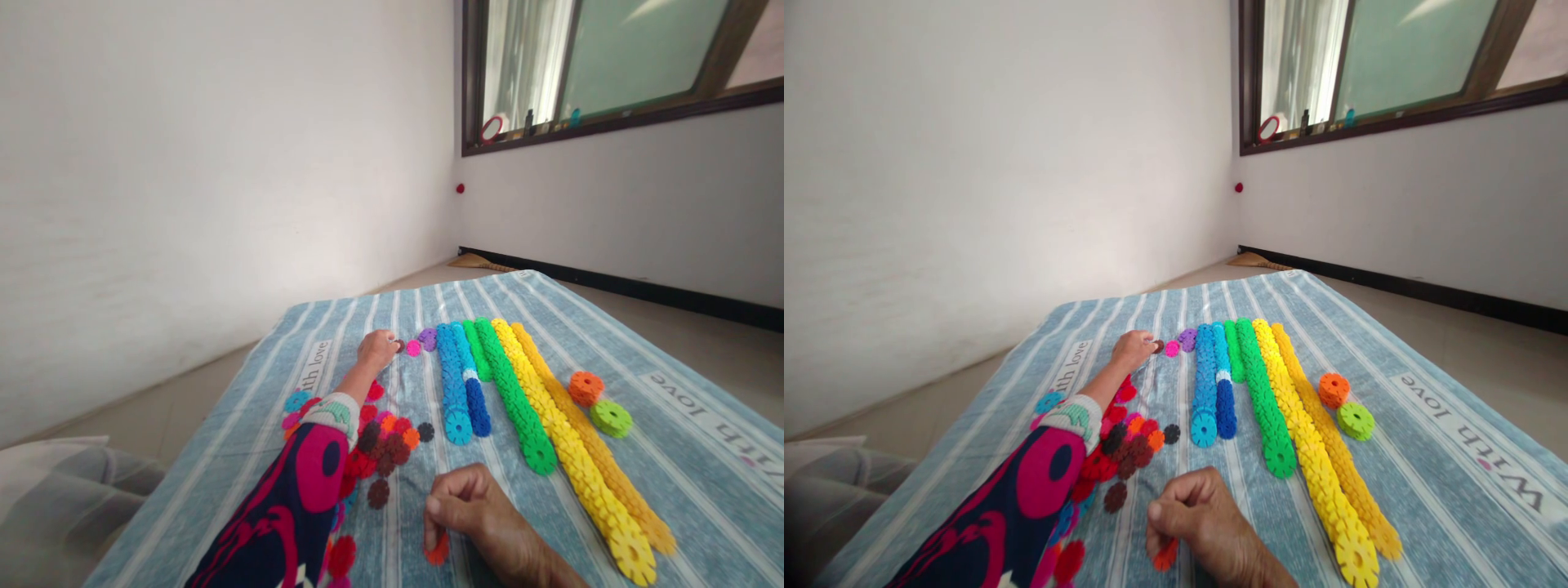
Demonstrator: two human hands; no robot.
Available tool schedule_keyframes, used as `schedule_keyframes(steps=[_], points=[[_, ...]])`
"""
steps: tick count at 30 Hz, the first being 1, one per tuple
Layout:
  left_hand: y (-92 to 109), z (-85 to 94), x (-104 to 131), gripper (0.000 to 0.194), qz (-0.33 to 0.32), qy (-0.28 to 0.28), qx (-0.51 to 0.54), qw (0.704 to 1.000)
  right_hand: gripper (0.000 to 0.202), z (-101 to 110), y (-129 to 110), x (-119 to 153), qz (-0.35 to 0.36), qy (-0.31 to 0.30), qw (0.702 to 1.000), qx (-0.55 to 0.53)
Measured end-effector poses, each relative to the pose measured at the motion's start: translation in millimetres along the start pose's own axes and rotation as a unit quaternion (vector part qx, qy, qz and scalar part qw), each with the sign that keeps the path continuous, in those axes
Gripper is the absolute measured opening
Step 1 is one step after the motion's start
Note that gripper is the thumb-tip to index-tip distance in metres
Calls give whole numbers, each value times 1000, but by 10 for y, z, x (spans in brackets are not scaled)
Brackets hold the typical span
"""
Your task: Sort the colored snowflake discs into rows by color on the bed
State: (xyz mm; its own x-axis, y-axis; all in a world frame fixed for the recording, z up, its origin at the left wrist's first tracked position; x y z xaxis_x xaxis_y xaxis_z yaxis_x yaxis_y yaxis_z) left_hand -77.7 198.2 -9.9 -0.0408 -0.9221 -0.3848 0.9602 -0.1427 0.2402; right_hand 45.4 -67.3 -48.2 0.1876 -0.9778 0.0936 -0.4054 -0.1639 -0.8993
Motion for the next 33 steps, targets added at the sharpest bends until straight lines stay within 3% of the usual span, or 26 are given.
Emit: schedule_keyframes(steps=[12, 33], points=[[-2, -77, -23, 21, -5, -25, 48, 999, 36, -16, -29, 0, -9, 13, 1000, -3], [15, -161, 62, 21, 5, 4, 79, 997, 34, 5, -3, -2, -7, 9, 1000, 9]])
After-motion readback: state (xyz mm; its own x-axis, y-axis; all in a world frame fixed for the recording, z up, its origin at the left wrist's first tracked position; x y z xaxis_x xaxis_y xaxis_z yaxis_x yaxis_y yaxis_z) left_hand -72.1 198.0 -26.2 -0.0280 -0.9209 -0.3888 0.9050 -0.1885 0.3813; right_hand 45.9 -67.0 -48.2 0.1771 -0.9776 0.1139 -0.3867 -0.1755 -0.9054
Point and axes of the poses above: each hand's wrist, its own x-axis away from the middle knuckle, its own z-axis out of the back of the hand, y = z × x, the point moved 5 cm from there along -x, towards the middle knuckle, and after that the axes turned 14 degrees about y, right-handed, at the moved point
